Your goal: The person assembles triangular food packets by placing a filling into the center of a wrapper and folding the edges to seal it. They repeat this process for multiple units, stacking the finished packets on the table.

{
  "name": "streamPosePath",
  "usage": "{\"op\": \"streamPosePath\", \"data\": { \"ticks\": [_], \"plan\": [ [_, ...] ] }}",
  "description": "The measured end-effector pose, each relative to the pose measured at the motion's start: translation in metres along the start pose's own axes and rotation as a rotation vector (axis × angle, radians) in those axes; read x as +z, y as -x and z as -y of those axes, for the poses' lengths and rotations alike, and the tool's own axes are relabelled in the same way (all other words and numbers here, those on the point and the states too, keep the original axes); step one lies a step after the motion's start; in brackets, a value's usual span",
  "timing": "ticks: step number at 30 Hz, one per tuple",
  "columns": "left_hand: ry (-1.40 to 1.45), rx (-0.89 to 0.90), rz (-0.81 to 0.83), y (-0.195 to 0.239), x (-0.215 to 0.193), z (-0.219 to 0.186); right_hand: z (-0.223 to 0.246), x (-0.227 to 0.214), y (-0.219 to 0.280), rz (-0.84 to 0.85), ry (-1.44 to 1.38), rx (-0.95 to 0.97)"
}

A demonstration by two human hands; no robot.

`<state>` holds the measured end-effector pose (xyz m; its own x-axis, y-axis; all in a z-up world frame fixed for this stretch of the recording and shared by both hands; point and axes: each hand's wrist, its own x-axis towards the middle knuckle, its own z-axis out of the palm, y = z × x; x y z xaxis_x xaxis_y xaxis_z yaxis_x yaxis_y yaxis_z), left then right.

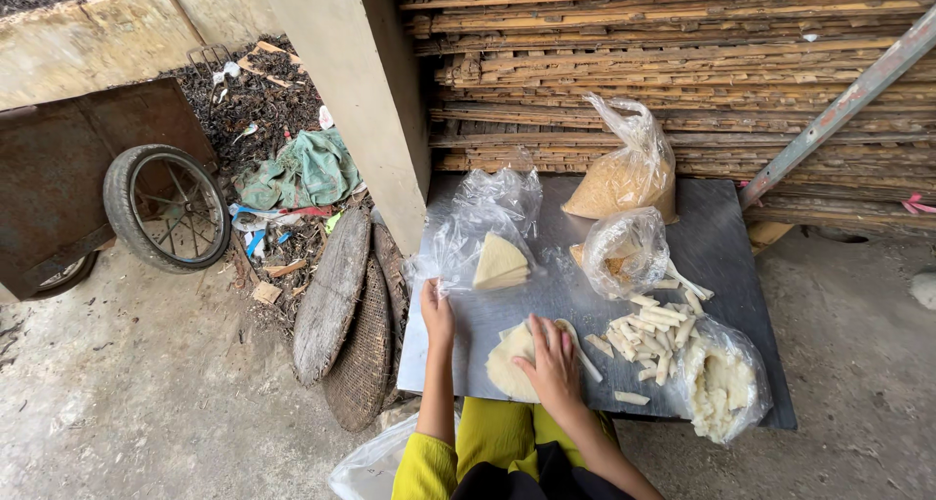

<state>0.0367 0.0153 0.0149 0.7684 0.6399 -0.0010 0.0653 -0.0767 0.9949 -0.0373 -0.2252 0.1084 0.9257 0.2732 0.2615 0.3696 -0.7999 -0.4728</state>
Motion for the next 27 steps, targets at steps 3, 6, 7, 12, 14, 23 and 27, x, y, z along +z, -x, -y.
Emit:
{"op": "streamPosePath", "data": {
  "ticks": [3, 6, 7, 12, 14, 23, 27],
  "plan": [
    [0.663, -0.335, 0.132, -0.003, 0.001, -0.009, 0.006, -0.009, -0.012, 0.007, -0.024, 0.011],
    [1.093, -0.465, 0.217, 0.000, -0.004, -0.028, 0.003, -0.016, -0.026, -0.001, -0.149, -0.052],
    [1.218, -0.485, 0.254, 0.000, -0.005, -0.033, 0.000, -0.018, -0.029, -0.006, -0.199, -0.076],
    [1.351, -0.544, 0.201, 0.003, -0.002, -0.038, -0.014, -0.014, -0.051, 0.003, -0.351, -0.023],
    [1.399, -0.505, 0.230, 0.002, -0.002, -0.032, -0.018, -0.009, -0.059, 0.075, -0.368, 0.031],
    [1.368, -0.558, 0.164, -0.014, -0.005, -0.015, -0.031, -0.002, -0.049, 0.781, -0.838, 0.085],
    [1.081, -0.511, 0.086, -0.001, -0.011, -0.001, -0.046, 0.008, -0.049, 0.715, -0.732, 0.097]
  ]
}}
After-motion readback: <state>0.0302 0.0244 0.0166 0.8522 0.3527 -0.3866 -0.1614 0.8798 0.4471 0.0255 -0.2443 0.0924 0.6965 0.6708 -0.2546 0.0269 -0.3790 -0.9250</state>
